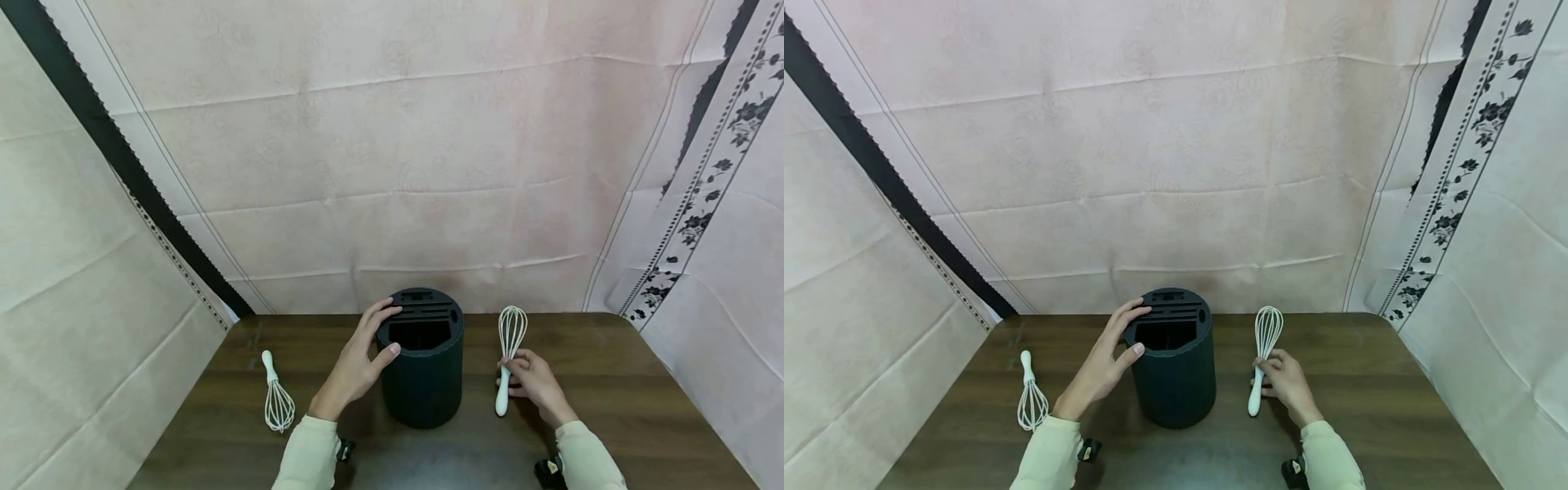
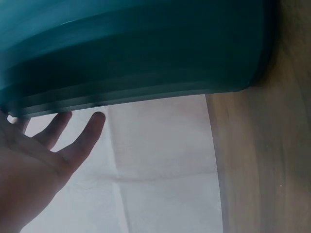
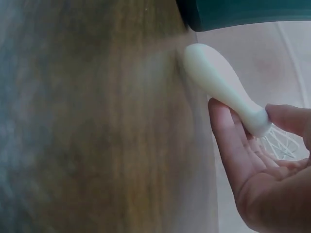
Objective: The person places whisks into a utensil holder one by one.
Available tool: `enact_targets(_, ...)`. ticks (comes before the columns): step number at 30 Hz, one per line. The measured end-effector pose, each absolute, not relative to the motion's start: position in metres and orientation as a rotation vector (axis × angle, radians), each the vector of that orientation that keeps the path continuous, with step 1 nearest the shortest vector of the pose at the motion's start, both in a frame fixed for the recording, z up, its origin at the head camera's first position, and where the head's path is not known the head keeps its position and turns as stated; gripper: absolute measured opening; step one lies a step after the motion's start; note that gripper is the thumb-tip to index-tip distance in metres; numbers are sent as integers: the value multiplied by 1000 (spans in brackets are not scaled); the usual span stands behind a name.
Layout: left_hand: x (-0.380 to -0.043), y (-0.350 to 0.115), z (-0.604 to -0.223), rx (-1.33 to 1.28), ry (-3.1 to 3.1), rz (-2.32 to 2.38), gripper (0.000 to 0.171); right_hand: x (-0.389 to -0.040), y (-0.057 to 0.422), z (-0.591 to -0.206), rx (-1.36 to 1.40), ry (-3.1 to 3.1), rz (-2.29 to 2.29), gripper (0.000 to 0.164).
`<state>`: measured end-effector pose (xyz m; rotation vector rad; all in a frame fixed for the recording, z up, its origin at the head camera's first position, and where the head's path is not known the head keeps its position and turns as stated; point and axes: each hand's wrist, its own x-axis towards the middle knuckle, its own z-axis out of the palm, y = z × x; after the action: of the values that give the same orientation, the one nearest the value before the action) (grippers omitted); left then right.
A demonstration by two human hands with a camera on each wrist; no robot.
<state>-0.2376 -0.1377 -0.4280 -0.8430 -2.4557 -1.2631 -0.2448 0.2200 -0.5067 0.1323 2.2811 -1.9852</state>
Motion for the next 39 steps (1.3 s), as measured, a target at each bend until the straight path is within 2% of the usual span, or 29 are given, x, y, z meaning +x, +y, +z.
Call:
enact_targets(15, -233, -134, -427, -826, -2460, -1347, 57, -232, 219, -477, 44, 2248, -2126, 54)
enact_targets(25, -232, -134, -428, -807, -2442, -1331, 57, -229, 212, -445, -50, 2274, -2201, 72)
enact_targets(28, -230, -135, -428, -800, -2441, -1324, 57, -226, 209, -435, -61, 2266, -2233, 71)
enact_targets(34, -230, -134, -427, -794, -2436, -1299, 58, -222, 205, -417, -120, 2253, -2309, 59)
enact_targets(39, -229, -132, -427, -789, -2435, -1296, 59, -220, 203, -401, -168, 2278, -2255, 64)
